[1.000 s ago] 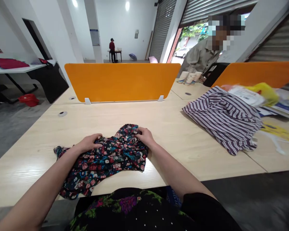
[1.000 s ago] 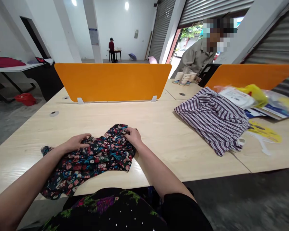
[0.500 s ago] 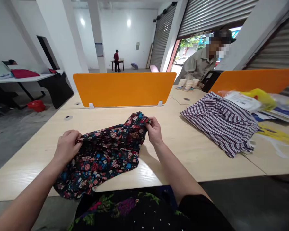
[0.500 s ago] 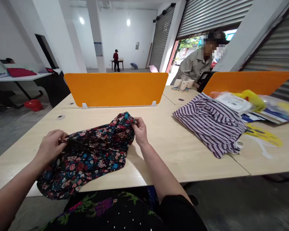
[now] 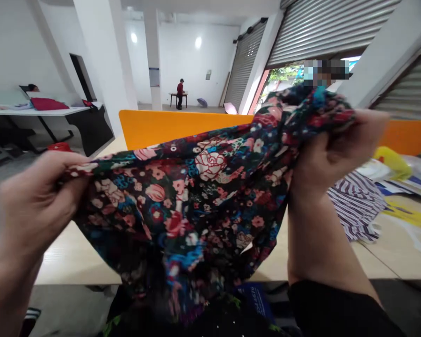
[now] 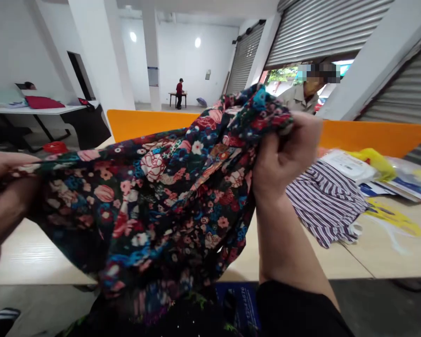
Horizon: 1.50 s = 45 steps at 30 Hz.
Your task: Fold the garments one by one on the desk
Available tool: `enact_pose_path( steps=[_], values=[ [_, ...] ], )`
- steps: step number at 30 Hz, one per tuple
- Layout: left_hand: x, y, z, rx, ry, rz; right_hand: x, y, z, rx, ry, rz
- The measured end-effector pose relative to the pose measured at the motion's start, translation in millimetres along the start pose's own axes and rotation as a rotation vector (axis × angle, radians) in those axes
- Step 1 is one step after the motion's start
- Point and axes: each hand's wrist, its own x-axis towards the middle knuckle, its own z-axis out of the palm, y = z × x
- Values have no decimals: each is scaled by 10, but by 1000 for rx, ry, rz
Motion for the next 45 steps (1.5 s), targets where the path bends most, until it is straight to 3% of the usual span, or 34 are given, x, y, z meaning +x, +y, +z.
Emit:
enact_pose_path(
  steps=[3,5,7,9,11,13,15,18,21,23,26,28,30,32,35,38,41,43,45],
  values=[
    [160,-95,263,119,105,200,-34,340,363,-83,-198,42],
    [472,-194,452,221,74,169,-96,702,756,-138,-358,124],
    [914,-277,628,352,98,93,-159,1087,1236,-144,-437,169],
    [1336,-342,816,447,38,53,-265,1384,1713,-137,-503,230],
    [1571,-422,1020,498,3,8,-466,1507,2056,-163,-574,329],
    [1523,-561,1216,504,-45,-17,-783,1454,2148,-235,-697,441],
    [1207,-784,1370,487,-130,-6,-1188,1288,1957,-292,-912,502],
    [464,-1211,1489,475,-233,-28,-1798,972,1313,-316,-1261,588],
    [-201,-1515,1555,429,-409,-140,-2222,644,683,-356,-1413,787],
    [-444,-1572,1614,363,-517,-167,-2377,453,458,-317,-1432,801],
    [-458,-1561,1638,319,-580,-231,-2431,340,372,-218,-1473,779],
    [-295,-1613,1520,377,-540,-283,-2341,465,334,-271,-1461,804],
    [-88,-1747,1285,525,-404,-288,-2165,737,228,-454,-1297,800],
    [71,-1907,1014,708,-230,-272,-1961,1043,74,-639,-1027,749],
    [85,-1991,794,796,-111,-177,-1792,1192,-98,-618,-837,672],
    [-178,-1784,957,540,-262,72,-1927,699,-89,-302,-949,565],
    [-568,-1454,1287,223,-533,237,-2228,-116,37,282,-1385,301],
    [-802,-1266,1425,142,-627,263,-2388,-508,118,322,-1506,169],
    [-974,-1115,1439,115,-632,250,-2459,-649,148,312,-1506,154]
  ],
)
